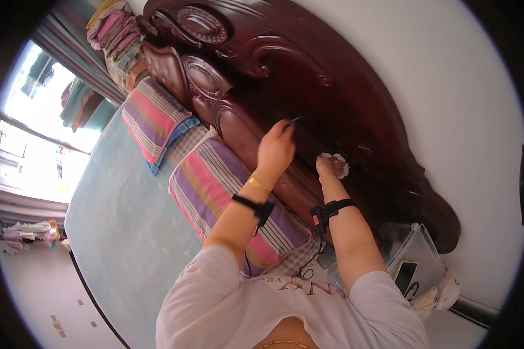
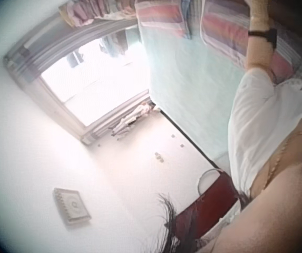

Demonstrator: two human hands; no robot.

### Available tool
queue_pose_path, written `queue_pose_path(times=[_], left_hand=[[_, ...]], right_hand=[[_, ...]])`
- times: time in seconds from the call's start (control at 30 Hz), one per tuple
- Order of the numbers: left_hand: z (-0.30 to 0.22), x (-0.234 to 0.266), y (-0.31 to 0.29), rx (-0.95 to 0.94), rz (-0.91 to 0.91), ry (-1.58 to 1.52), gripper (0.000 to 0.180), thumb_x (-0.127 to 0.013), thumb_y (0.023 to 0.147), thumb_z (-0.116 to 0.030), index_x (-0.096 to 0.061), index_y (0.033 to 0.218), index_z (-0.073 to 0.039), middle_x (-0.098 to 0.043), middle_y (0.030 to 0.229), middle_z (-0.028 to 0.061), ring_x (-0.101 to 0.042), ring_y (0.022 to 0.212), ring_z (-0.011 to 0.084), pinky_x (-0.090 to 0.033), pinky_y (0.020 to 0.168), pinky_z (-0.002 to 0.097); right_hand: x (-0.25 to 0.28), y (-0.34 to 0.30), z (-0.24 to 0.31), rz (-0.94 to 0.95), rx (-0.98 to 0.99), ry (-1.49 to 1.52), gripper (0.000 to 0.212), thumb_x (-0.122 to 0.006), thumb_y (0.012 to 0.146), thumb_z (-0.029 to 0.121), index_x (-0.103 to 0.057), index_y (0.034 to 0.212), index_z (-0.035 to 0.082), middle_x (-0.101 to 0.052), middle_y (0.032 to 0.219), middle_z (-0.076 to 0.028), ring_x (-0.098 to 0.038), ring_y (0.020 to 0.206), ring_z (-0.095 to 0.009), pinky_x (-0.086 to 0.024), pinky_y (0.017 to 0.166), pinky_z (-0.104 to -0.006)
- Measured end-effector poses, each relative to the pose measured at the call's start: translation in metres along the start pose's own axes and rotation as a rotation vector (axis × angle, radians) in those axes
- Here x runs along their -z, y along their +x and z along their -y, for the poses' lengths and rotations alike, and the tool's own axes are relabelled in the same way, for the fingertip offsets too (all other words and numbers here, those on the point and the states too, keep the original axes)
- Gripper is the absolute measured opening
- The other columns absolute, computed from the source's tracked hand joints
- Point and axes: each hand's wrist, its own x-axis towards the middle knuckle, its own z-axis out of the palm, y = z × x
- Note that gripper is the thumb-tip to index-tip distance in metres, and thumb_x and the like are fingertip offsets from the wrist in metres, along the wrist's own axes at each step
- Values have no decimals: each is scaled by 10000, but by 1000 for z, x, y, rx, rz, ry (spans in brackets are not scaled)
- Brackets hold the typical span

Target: The person wipes the headboard of a bed with a cloth, then puts away a pair of scissors into a drawer in another room before returning to continue wiping the headboard and adjusting pillows.

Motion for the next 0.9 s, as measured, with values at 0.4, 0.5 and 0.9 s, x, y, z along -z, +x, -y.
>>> queue_pose_path(times=[0.4,0.5,0.9], left_hand=[[186,63,-308,1234,248,366,722,-795,606,-319,-439,1091,81,-488,1079,255,-501,979,392,-448,837,415],[195,55,-292,1497,182,177,947,-863,472,-381,-366,1137,75,-443,1145,254,-469,1060,374,-423,909,390],[265,3,-312,1703,99,256,939,-895,419,-286,-338,1110,20,-435,1155,232,-471,1072,366,-418,927,380]], right_hand=[[-49,4,127,149,196,-265,732,-486,797,472,-306,1365,47,-248,1430,-163,-298,1287,-333,-307,1035,-439],[-63,-3,162,73,192,-214,782,-472,790,544,-284,1381,67,-289,1414,-165,-326,1276,-318,-333,1017,-409],[-116,43,237,316,615,-87,702,-493,816,529,-331,1350,104,-379,1326,-123,-397,1185,-263,-365,963,-392]])
